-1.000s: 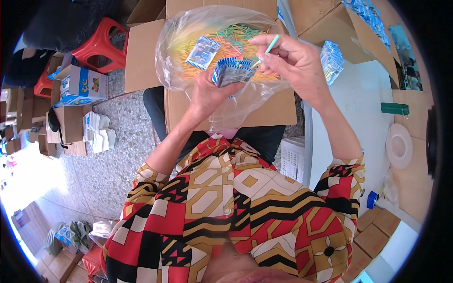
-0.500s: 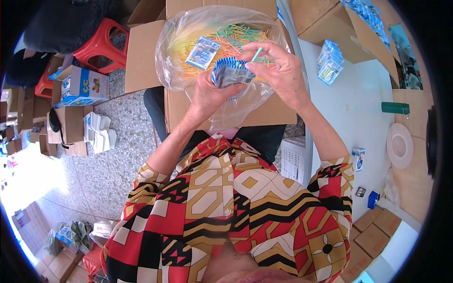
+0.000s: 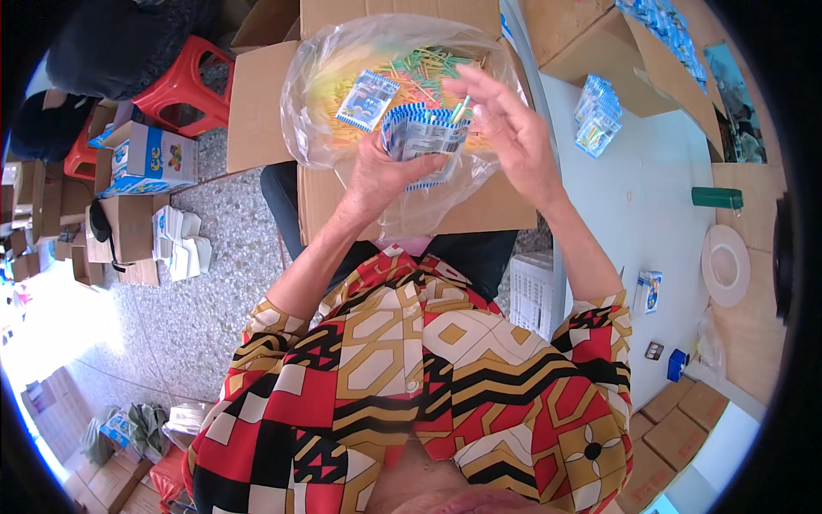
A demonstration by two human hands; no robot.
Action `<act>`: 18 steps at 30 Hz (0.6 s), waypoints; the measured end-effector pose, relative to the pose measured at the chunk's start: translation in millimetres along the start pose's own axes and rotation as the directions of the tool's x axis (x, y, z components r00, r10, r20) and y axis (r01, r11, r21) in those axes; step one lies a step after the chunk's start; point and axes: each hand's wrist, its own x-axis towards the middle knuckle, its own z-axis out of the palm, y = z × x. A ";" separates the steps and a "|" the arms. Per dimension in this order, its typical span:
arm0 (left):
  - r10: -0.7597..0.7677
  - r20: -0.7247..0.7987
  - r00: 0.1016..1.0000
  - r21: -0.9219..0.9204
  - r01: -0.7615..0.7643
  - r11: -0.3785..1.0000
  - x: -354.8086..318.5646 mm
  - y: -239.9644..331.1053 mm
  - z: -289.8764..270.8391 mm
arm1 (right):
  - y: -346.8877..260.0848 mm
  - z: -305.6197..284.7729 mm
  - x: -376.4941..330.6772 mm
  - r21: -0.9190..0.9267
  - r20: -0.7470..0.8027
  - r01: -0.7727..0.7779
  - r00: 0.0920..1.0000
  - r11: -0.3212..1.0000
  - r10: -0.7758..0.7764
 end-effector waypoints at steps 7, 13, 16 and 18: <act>0.023 0.042 0.999 -0.003 -0.023 1.000 0.7 -3.5 -0.4 | 21.1 8.8 -12.5 -0.464 0.092 0.283 0.958 0.839 -0.272; -0.041 0.033 0.999 -0.092 0.044 0.995 3.0 -0.9 0.5 | 36.4 10.5 -29.4 -0.029 -0.160 -0.069 0.985 0.997 0.064; -0.037 0.031 0.999 -0.059 0.039 0.997 1.6 2.4 4.4 | 44.6 9.1 -31.9 0.055 -0.102 -0.105 0.989 0.993 0.110; -0.077 0.029 0.997 -0.101 0.079 0.992 0.8 7.1 8.2 | 47.4 1.0 -32.3 0.139 -0.070 -0.192 0.977 0.972 0.203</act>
